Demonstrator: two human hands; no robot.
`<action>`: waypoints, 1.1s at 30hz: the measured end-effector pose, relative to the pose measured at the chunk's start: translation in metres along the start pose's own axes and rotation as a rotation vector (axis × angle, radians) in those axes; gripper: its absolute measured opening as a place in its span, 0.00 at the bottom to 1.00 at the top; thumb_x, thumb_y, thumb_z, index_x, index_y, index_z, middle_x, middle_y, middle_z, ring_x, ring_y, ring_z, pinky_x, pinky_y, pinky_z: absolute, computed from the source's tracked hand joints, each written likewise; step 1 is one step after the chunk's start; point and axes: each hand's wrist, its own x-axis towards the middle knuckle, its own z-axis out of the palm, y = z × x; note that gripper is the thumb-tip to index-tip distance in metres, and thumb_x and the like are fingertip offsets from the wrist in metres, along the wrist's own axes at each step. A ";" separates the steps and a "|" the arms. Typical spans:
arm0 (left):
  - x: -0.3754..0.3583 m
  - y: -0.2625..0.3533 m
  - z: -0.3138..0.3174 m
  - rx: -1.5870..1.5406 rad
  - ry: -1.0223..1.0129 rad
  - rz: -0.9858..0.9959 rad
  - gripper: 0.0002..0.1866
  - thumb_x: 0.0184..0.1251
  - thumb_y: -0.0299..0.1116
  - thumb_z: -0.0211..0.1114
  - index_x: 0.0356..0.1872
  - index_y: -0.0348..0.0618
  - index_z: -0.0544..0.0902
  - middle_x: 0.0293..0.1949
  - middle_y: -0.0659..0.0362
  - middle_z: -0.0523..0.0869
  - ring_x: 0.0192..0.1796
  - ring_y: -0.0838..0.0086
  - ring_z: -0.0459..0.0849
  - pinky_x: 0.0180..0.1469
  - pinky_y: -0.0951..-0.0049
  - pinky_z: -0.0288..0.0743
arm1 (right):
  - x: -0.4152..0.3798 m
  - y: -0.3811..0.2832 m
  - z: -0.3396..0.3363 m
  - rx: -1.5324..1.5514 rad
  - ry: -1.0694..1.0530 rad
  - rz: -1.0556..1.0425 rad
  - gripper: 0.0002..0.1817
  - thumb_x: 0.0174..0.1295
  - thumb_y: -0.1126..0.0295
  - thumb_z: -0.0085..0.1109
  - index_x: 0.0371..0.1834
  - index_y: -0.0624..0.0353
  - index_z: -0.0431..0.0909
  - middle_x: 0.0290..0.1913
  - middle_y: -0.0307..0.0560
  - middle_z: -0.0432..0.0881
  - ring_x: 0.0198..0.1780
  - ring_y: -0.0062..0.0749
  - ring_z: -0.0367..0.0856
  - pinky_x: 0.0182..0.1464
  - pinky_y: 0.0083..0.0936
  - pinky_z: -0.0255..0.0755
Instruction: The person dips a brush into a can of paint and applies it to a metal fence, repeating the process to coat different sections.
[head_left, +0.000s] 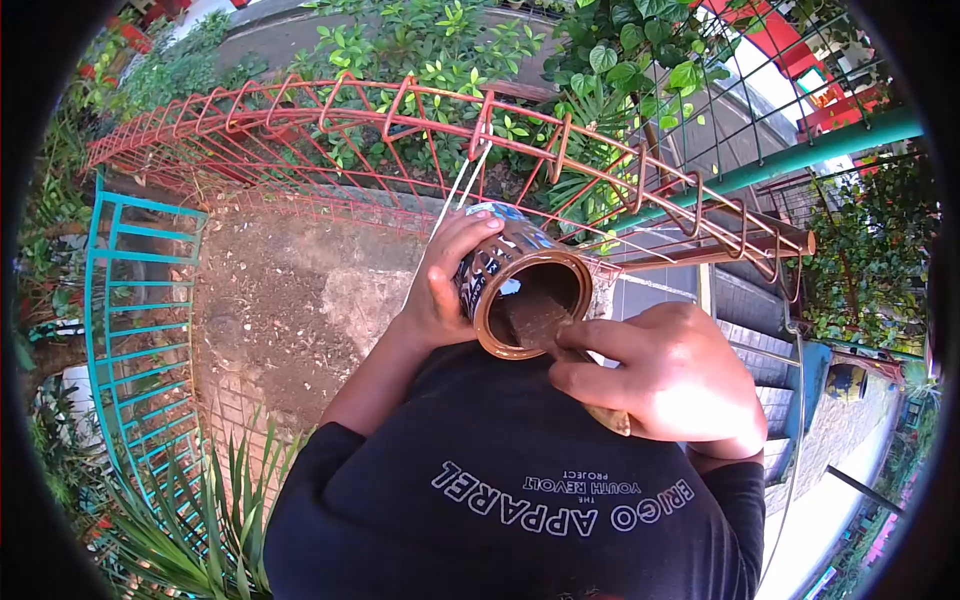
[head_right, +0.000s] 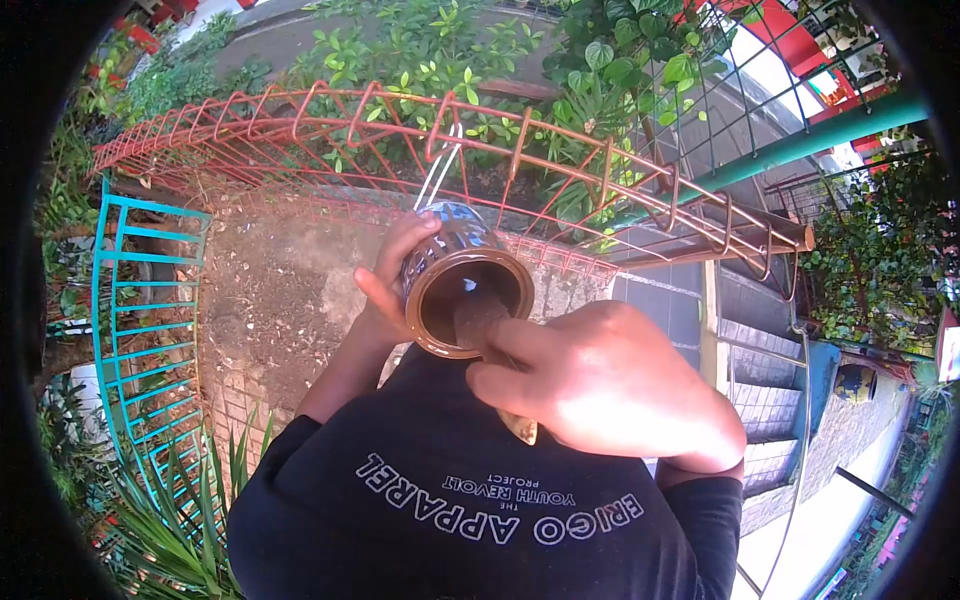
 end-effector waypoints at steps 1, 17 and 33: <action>0.000 0.001 0.000 -0.002 0.002 -0.008 0.41 0.74 0.46 0.66 0.78 0.56 0.50 0.63 0.45 0.79 0.61 0.48 0.81 0.67 0.40 0.68 | 0.000 -0.001 -0.002 0.002 -0.001 0.002 0.13 0.48 0.66 0.69 0.39 0.47 0.87 0.46 0.42 0.88 0.28 0.35 0.87 0.27 0.32 0.76; -0.012 0.007 0.004 0.125 -0.045 -0.036 0.74 0.48 0.50 0.85 0.83 0.60 0.29 0.67 0.41 0.75 0.62 0.43 0.80 0.65 0.39 0.71 | -0.014 0.021 0.006 0.154 0.240 0.070 0.15 0.47 0.72 0.70 0.41 0.50 0.88 0.43 0.43 0.90 0.35 0.41 0.89 0.36 0.29 0.81; -0.021 0.004 0.020 0.261 0.040 -0.191 0.79 0.31 0.54 0.88 0.84 0.58 0.39 0.70 0.46 0.71 0.64 0.48 0.77 0.63 0.45 0.68 | -0.086 0.094 0.118 1.468 1.105 0.573 0.19 0.67 0.75 0.61 0.60 0.66 0.73 0.31 0.60 0.87 0.32 0.46 0.90 0.37 0.35 0.86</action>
